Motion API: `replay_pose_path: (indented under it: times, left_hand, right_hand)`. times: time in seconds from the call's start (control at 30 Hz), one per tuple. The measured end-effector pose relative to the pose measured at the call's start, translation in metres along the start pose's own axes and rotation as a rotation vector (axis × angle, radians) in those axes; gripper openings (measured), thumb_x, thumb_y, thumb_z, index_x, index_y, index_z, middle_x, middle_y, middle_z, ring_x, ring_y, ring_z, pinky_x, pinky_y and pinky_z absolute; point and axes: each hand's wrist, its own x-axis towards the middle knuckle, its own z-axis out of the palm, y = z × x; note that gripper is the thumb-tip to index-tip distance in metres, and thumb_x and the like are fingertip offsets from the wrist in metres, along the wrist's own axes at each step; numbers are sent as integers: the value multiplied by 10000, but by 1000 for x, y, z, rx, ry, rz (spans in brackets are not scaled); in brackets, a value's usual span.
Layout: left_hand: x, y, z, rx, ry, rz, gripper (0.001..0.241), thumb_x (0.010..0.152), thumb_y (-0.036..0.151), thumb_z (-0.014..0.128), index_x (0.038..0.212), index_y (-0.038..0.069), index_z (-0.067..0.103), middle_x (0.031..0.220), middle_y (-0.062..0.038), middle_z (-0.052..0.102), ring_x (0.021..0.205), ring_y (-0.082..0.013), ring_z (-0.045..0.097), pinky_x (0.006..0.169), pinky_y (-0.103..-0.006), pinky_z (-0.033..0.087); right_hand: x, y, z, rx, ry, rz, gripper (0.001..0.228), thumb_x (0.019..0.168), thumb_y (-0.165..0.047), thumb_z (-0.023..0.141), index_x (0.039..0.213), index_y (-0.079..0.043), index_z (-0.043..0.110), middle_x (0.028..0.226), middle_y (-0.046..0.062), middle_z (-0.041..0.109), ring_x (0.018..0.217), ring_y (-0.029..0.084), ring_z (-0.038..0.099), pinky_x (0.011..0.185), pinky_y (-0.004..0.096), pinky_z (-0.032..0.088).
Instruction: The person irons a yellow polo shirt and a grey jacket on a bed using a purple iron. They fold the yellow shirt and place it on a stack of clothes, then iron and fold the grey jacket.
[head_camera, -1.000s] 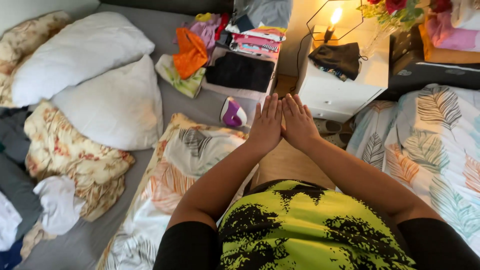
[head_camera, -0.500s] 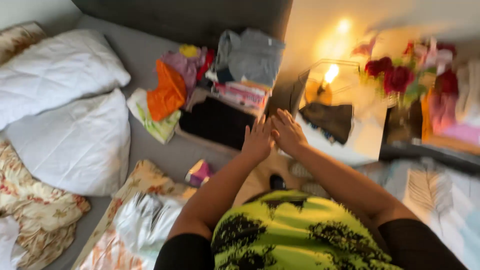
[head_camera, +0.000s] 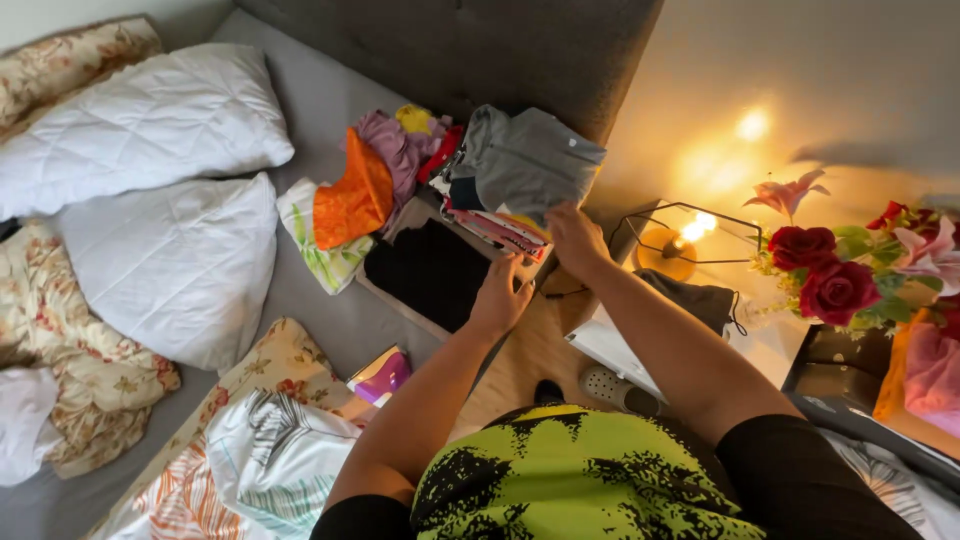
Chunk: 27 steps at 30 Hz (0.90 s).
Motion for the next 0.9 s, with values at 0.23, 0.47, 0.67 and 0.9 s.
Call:
replay_pose_path:
  times: [0.23,0.47,0.67,0.9]
  left_hand:
    - [31,42,-82,-1381,-70,-682,760,1084,592,295,1612,48,245,1648,-169,305,1474,-327,427,1189,-469,355]
    - [8,16,-109,-1187,-157,-551,912,884,350,835,1607,116,331,1549,-234,447,1370,-443,486,1129,-622,388]
    - [-82,30,-171,-1307,-294,-103,661,904,74,787,1500,40,504,1452,-232,567,1326,-383,541,1108,-604,406]
    - [-193,19,-203,-1057,-462,175,553,943,159,794,1429,-1,586,1389,-235,621,1294,-381,577,1085,-605,441]
  right_hand:
    - [-61,-120,-97,477,145,-266,312,1062,-228,524,1323,-212,696,1258,75,677,1169,308,654,943,436,540]
    - [-172,-170,-104,537,71,-475,374,1026,-302,574,1267,-30,664,1283,199,625,1202,394,613,957,515,503]
    - [-211,-167,-109,774,174,98,725,1029,-381,603,1595,-39,307,1587,188,332,1462,351,361,1169,505,335]
    - [-292,-272,-81,1111,328,354,277,968,-150,691,1223,-91,598,1053,46,681,928,158,655,828,339,537]
